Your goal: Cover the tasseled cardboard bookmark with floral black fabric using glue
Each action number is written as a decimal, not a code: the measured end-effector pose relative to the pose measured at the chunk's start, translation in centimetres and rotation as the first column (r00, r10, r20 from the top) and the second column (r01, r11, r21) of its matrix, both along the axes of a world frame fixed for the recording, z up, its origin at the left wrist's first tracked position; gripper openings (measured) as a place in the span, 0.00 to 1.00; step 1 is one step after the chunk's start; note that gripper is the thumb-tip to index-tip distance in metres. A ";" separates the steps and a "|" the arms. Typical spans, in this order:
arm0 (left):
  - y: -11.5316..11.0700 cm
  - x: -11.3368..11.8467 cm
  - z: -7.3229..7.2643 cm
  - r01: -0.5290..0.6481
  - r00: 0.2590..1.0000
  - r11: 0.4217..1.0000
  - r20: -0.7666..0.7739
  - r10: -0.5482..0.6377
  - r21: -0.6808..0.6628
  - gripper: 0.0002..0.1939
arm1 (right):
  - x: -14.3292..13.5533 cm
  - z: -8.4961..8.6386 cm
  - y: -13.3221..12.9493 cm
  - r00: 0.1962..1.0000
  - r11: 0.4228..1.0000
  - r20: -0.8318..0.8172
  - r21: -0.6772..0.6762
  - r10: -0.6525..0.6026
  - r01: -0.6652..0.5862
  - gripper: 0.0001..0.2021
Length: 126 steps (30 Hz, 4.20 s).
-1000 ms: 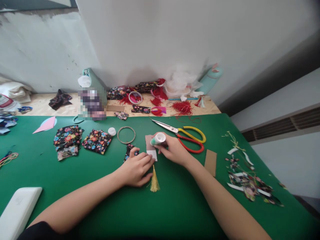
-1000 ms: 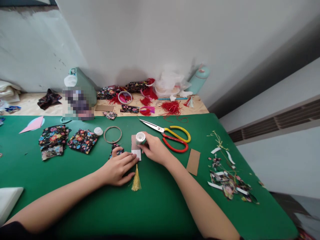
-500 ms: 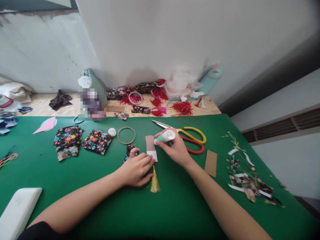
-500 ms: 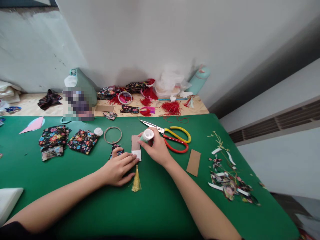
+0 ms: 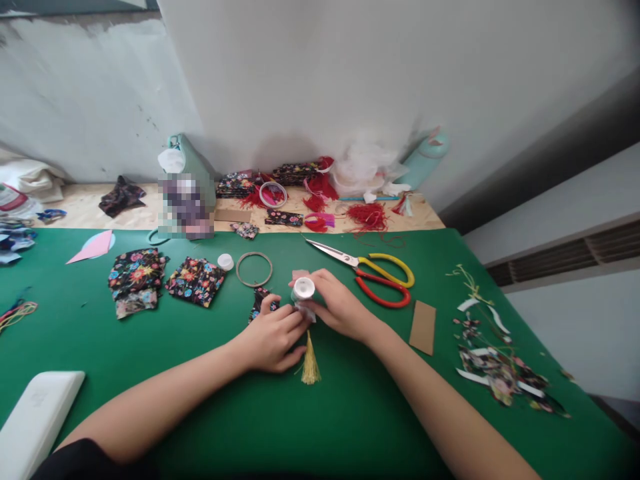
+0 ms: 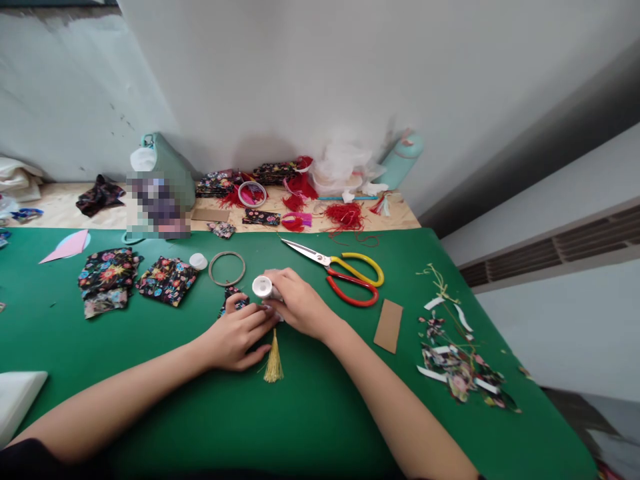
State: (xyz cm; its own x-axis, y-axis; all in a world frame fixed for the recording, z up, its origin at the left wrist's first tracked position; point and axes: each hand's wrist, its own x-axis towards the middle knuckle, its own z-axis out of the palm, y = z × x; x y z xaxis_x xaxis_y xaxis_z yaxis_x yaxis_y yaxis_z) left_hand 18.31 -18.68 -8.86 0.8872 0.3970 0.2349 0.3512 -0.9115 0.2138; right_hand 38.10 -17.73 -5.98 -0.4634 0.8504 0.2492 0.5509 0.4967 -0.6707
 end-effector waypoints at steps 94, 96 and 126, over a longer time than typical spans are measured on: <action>0.0 0.0 0.3 0.004 1.000 1.000 -0.018 -0.005 -0.011 0.21 | 2.3 -0.3 0.5 0.999 0.998 -0.034 -0.061 -0.017 0.015 0.19; 0.0 0.0 0.3 0.004 1.000 1.000 -0.017 -0.004 -0.010 0.21 | 2.1 -0.5 0.5 0.996 0.997 -0.039 -0.028 -0.075 0.074 0.19; 0.0 0.0 0.3 0.001 1.000 1.000 -0.015 -0.001 0.001 0.21 | 0.8 -1.1 0.7 0.997 0.996 -0.035 0.056 -0.062 0.064 0.17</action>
State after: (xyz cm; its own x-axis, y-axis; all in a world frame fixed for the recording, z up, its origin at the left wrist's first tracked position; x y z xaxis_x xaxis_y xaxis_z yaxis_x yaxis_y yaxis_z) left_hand 18.32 -18.72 -8.52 0.8911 0.3958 0.2219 0.3533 -0.9121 0.2080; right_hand 38.95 -17.04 -7.10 -0.4001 0.8614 0.3128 0.5601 0.5000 -0.6605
